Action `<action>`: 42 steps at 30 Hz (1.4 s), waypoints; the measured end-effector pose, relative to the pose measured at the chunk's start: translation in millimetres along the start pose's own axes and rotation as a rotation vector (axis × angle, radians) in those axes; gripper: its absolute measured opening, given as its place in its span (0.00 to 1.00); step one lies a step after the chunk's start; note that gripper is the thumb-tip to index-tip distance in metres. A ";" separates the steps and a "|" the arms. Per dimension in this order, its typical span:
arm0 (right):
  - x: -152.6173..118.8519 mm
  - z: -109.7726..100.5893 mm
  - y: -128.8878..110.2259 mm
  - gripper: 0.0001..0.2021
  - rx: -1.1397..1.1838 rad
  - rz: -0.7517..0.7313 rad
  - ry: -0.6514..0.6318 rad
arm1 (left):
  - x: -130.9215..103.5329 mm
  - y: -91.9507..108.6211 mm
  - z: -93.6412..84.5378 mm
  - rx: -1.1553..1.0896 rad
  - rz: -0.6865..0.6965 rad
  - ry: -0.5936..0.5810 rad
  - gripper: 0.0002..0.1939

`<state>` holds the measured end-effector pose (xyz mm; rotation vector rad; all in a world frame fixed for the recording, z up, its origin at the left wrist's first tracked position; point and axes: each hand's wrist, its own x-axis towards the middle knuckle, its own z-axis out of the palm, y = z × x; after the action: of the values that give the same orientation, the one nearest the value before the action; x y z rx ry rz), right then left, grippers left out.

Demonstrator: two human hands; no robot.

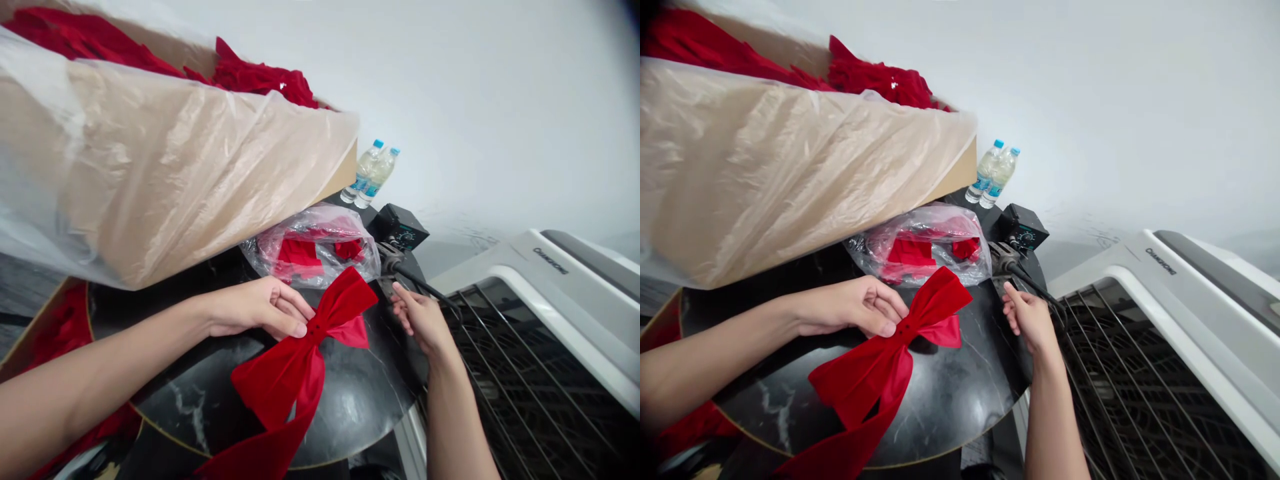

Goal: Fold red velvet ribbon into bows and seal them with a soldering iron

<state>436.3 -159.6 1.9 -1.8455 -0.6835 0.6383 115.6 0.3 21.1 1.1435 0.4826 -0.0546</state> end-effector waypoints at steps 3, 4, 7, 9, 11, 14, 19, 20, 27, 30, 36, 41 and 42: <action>-35.2 -3.3 -11.0 0.27 -0.030 0.062 -0.150 | -0.5 -1.0 1.3 -0.027 0.020 -0.020 0.16; -50.5 -1.9 -15.8 0.27 -0.037 0.074 -0.220 | -0.6 -1.2 2.0 -0.045 0.035 -0.016 0.15; -99.0 16.1 -30.4 0.26 -0.058 0.089 -0.573 | -1.0 -1.7 5.4 -0.127 0.110 0.012 0.14; -125.0 39.1 -37.4 0.20 -0.028 -0.020 -0.582 | -1.0 -1.9 7.9 -0.173 0.151 0.013 0.14; -140.1 65.1 -41.2 0.16 0.000 -0.158 -0.372 | -0.9 -2.3 10.0 -0.196 0.173 0.006 0.14; -145.3 95.5 -42.7 0.14 0.107 -0.209 -0.229 | -0.4 -2.8 11.2 -0.228 0.185 0.042 0.15; -143.8 107.5 -43.8 0.14 0.250 -0.133 -0.224 | -0.5 -3.3 9.5 -0.267 0.198 0.109 0.17; -144.4 106.6 -44.0 0.14 0.267 -0.118 -0.237 | -0.8 -3.3 9.3 -0.267 0.200 0.112 0.17; -147.2 100.5 -45.7 0.12 0.200 -0.164 -0.192 | -2.5 -1.2 11.7 -0.262 0.204 0.043 0.15; -148.8 100.4 -49.8 0.11 0.103 -0.267 -0.103 | -3.0 -1.3 11.1 -0.254 0.203 0.032 0.15; -153.5 112.4 -58.5 0.11 -0.024 -0.398 -0.048 | -10.2 -1.3 12.2 -0.213 0.220 0.048 0.19; -160.8 100.3 -82.8 0.14 -0.177 -0.443 -0.215 | -38.4 -3.2 11.2 -0.207 0.280 0.145 0.21; -160.7 90.2 -95.4 0.13 -0.268 -0.468 -0.345 | -46.4 -6.3 8.5 -0.210 0.289 0.168 0.21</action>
<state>245.5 -185.9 79.3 -1.7348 -1.4383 0.5748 75.2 -19.2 36.8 1.0048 0.4559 0.3384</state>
